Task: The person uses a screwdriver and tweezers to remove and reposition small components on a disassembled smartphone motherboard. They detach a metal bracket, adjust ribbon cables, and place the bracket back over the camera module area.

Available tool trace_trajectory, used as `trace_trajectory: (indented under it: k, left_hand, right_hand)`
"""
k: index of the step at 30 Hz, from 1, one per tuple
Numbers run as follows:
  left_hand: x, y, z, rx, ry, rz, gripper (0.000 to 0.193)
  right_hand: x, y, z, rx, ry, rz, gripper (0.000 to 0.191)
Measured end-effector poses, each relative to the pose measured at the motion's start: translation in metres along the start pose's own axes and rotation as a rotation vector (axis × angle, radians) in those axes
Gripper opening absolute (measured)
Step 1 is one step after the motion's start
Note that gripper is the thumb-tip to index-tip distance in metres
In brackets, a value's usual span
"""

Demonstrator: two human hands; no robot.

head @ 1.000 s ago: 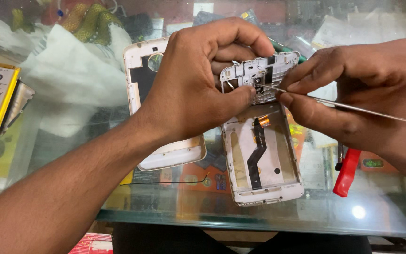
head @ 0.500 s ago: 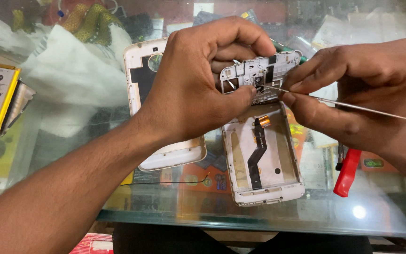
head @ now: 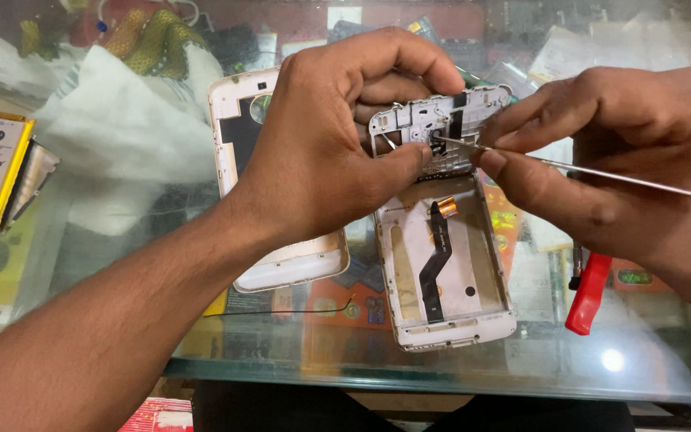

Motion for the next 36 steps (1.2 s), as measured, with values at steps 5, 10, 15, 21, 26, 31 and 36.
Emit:
trace_trajectory:
  k: [5,10,15,21,26,31,36]
  left_hand:
    - [0.000,0.001,0.000,0.016,0.010,-0.005,0.036]
    - [0.000,-0.001,0.001,-0.043,0.000,-0.017,0.037]
    - [-0.001,-0.001,0.004,0.044,-0.022,0.012,0.035]
    - [-0.001,-0.002,0.001,-0.059,0.026,-0.014,0.037]
    - [0.000,-0.002,0.002,0.002,-0.007,-0.001,0.037]
    - [-0.001,-0.002,0.002,-0.031,-0.009,-0.007,0.037]
    - [0.000,-0.002,0.001,-0.082,0.062,-0.022,0.037]
  right_hand:
    - [-0.003,0.005,0.009,-0.007,-0.119,0.037,0.007]
    - [0.003,-0.004,-0.003,0.024,-0.063,0.027,0.006]
    - [0.003,-0.006,-0.003,-0.011,-0.039,0.023,0.007]
    - [-0.013,0.014,0.019,0.124,-0.008,0.040,0.009]
    - [0.000,-0.001,0.003,-0.016,-0.001,0.019,0.008]
    - [0.009,-0.014,-0.016,0.005,0.004,0.014,0.007]
    - [0.008,-0.009,-0.012,-0.031,-0.070,0.006,0.007]
Point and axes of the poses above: each hand's wrist, its own y-axis towards the middle knuckle, its own x-axis out of the back of the hand, z = x × y, the point moved 2 cm from there along y, towards the middle knuckle, and after that the axes turned 14 degrees about y, right-handed, at the moved point
